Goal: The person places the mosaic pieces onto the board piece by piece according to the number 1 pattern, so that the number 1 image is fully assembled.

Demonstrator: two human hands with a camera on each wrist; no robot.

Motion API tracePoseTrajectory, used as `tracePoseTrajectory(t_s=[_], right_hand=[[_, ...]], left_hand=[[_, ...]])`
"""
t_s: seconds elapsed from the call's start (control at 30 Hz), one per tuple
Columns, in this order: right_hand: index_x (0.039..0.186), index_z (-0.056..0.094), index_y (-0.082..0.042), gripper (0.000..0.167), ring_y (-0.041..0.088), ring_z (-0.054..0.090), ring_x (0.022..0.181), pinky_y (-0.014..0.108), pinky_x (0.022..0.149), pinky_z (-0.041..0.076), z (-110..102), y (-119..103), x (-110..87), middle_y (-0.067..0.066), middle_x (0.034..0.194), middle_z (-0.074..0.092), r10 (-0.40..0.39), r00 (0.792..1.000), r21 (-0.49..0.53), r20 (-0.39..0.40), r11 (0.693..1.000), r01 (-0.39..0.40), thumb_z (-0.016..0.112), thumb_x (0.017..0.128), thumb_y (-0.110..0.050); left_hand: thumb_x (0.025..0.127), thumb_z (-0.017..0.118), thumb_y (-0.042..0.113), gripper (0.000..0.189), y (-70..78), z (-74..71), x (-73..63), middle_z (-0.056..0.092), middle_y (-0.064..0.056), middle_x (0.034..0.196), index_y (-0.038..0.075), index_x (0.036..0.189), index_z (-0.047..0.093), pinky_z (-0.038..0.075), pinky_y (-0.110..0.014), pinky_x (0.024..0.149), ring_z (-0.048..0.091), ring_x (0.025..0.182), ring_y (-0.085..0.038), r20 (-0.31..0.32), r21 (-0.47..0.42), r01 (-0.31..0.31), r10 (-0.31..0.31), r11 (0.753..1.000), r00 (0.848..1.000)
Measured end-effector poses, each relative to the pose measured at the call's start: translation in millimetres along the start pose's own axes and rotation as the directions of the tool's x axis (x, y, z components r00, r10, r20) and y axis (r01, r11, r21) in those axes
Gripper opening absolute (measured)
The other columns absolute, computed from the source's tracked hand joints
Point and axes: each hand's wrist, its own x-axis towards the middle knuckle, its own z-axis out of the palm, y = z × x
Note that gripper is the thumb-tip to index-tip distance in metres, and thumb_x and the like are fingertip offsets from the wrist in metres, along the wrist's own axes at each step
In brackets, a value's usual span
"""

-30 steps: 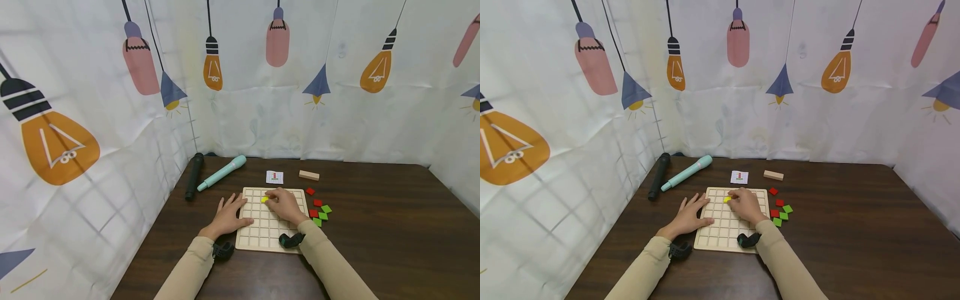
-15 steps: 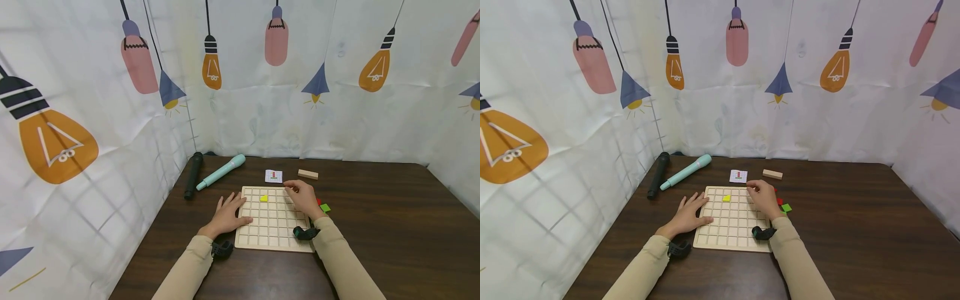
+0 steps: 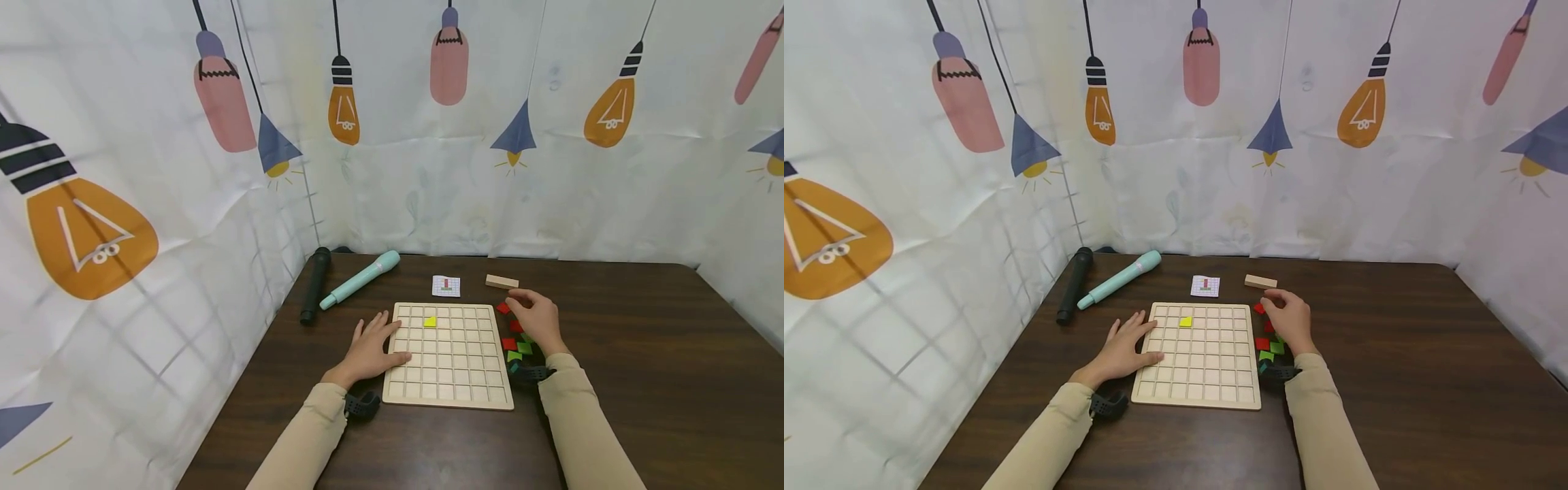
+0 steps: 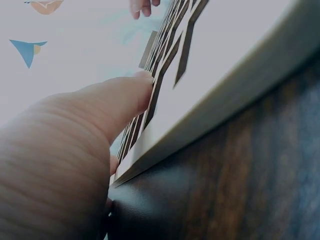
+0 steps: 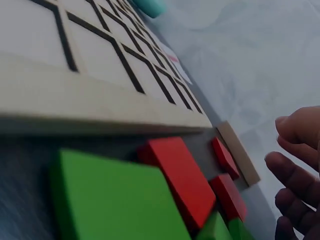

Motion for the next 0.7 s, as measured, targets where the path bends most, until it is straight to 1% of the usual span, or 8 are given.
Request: tracePoseTrajectory(t_s=[0.2,0.27,0.33,0.47,0.57,0.7], right_hand=[[0.121,0.069,-0.005,0.034,0.025,0.058,0.085,0.032,0.068,0.045,-1,15,1.2,0.016,0.110,0.068,0.091,0.995,-0.006,-0.040,0.996,-0.091,0.060,0.098,-0.028],[0.120,0.070,-0.006,0.032,0.024,0.057,0.084,0.032,0.067,0.044,0,16,1.7,0.016,0.109,0.068,0.119,0.992,0.000,-0.050,0.993,-0.119,0.060,0.098,-0.027],[0.119,0.070,-0.006,0.031,0.026,0.057,0.086,0.034,0.069,0.045,2,17,1.7,0.016,0.110,0.068,0.136,0.989,0.000,-0.050,0.991,-0.136,0.060,0.097,-0.026],[0.120,0.069,-0.004,0.031,0.034,0.058,0.100,0.046,0.081,0.048,4,17,1.2,0.019,0.118,0.064,0.104,0.995,-0.063,-0.005,0.993,-0.104,0.060,0.097,-0.024],[0.122,0.068,-0.004,0.034,0.040,0.055,0.110,0.056,0.090,0.044,5,16,0.5,0.022,0.125,0.060,0.068,0.997,-0.127,0.041,0.990,-0.062,0.060,0.097,-0.024],[0.123,0.067,-0.003,0.037,0.043,0.051,0.115,0.061,0.097,0.038,4,16,-0.5,0.024,0.126,0.056,0.043,0.996,-0.175,0.075,0.984,-0.029,0.063,0.095,-0.026]], left_hand=[[0.088,0.063,0.057,0.078,-2.0,2.4,0.6,0.019,-0.015,0.161,0.016,0.151,0.040,-0.003,-0.057,0.117,0.011,0.150,-0.030,-0.006,0.004,-0.001,0.001,1.000,1.000],[0.089,0.062,0.058,0.078,-2.5,2.8,0.8,0.019,-0.015,0.161,0.016,0.151,0.041,-0.003,-0.058,0.117,0.011,0.150,-0.030,-0.008,0.011,-0.002,0.002,1.000,1.000],[0.089,0.063,0.057,0.077,-2.9,3.1,0.9,0.019,-0.015,0.161,0.016,0.150,0.041,-0.003,-0.058,0.117,0.012,0.150,-0.031,-0.009,0.008,-0.004,0.004,1.000,1.000],[0.088,0.063,0.058,0.078,-3.5,3.0,1.1,0.019,-0.016,0.161,0.016,0.150,0.041,-0.003,-0.058,0.117,0.011,0.150,-0.031,-0.010,0.008,-0.005,0.005,1.000,1.000],[0.088,0.063,0.058,0.078,-3.6,2.7,1.1,0.020,-0.016,0.161,0.016,0.150,0.041,-0.003,-0.059,0.117,0.011,0.150,-0.031,-0.015,0.007,-0.010,0.010,1.000,1.000],[0.089,0.062,0.058,0.078,-3.5,3.4,1.8,0.019,-0.015,0.161,0.016,0.151,0.040,-0.003,-0.058,0.117,0.011,0.150,-0.029,-0.015,0.016,-0.015,0.015,1.000,1.000]])
